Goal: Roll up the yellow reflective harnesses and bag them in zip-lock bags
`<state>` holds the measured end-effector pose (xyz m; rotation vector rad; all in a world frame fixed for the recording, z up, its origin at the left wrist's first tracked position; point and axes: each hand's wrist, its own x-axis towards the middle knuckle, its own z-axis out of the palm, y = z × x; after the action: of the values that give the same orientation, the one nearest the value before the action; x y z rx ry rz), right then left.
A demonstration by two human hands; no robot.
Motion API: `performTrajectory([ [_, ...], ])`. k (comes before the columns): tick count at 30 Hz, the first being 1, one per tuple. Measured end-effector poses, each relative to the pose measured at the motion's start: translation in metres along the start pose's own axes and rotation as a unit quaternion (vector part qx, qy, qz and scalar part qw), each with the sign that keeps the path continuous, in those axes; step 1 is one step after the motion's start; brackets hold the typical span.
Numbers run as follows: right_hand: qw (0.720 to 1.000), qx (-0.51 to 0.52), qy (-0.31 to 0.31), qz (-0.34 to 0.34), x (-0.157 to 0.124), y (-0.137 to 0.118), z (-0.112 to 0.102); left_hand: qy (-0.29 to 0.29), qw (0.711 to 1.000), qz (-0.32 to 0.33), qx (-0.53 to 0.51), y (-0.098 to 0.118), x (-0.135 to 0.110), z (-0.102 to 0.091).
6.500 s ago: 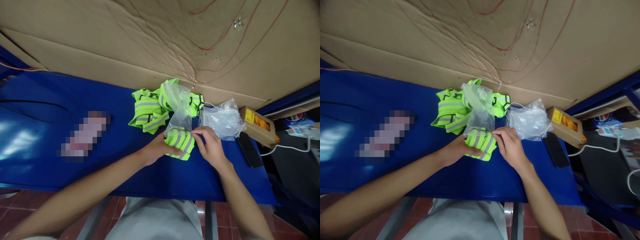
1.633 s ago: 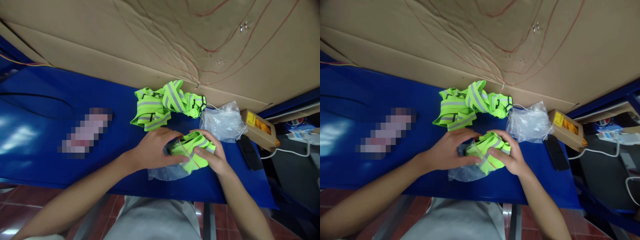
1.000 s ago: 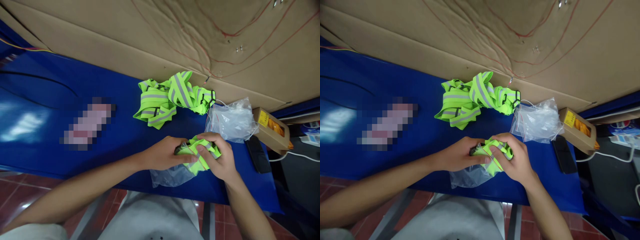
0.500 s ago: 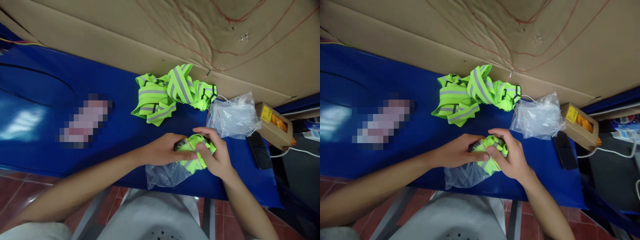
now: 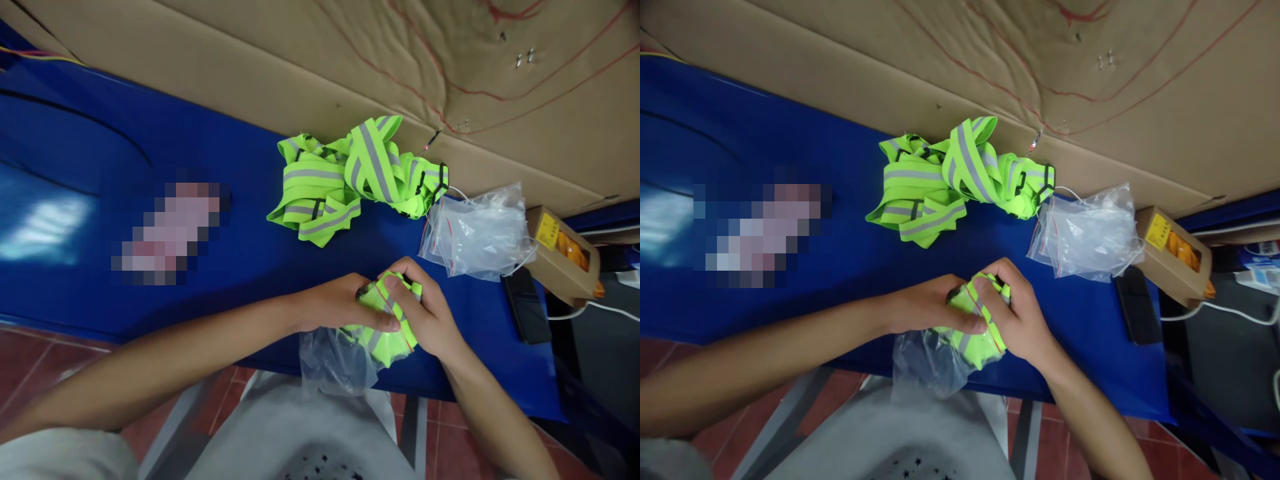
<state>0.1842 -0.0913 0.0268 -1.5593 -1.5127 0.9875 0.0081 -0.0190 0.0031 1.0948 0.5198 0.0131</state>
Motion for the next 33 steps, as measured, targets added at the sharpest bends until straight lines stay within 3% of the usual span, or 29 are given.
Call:
performTrajectory([
  [4,0.998,0.018,0.009,0.052,-0.002,-0.004,-0.006,0.01,0.998,0.01,-0.056,-0.003,0.002,0.008],
  [9,0.99,0.05,0.108,0.071,-0.005,-0.001,-0.016,0.107,0.986,0.091,-0.091,0.0,-0.002,0.019],
  [12,0.985,0.084,0.125,0.087,-0.005,0.005,-0.009,0.134,0.983,0.083,-0.089,0.003,-0.004,0.02],
  [15,0.988,0.047,0.13,0.072,-0.006,0.01,0.002,0.155,0.984,0.063,-0.052,0.006,-0.003,0.014],
  [19,0.993,-0.055,0.106,0.0,-0.008,0.009,0.004,0.111,0.992,0.037,-0.053,0.012,0.0,0.001],
  [24,0.988,-0.065,0.061,-0.123,-0.011,-0.002,-0.006,-0.124,0.981,-0.031,-0.149,0.014,-0.001,-0.01],
  [26,0.98,-0.077,0.049,-0.176,-0.013,-0.006,-0.007,-0.17,0.978,-0.031,-0.121,0.013,-0.003,-0.01],
  [29,0.972,-0.096,0.033,-0.214,-0.014,-0.007,-0.006,-0.122,0.991,0.029,-0.05,0.011,-0.005,-0.004],
  [33,0.984,-0.083,0.025,-0.153,-0.011,-0.005,-0.004,-0.012,0.996,0.09,0.02,0.004,-0.005,0.01],
])
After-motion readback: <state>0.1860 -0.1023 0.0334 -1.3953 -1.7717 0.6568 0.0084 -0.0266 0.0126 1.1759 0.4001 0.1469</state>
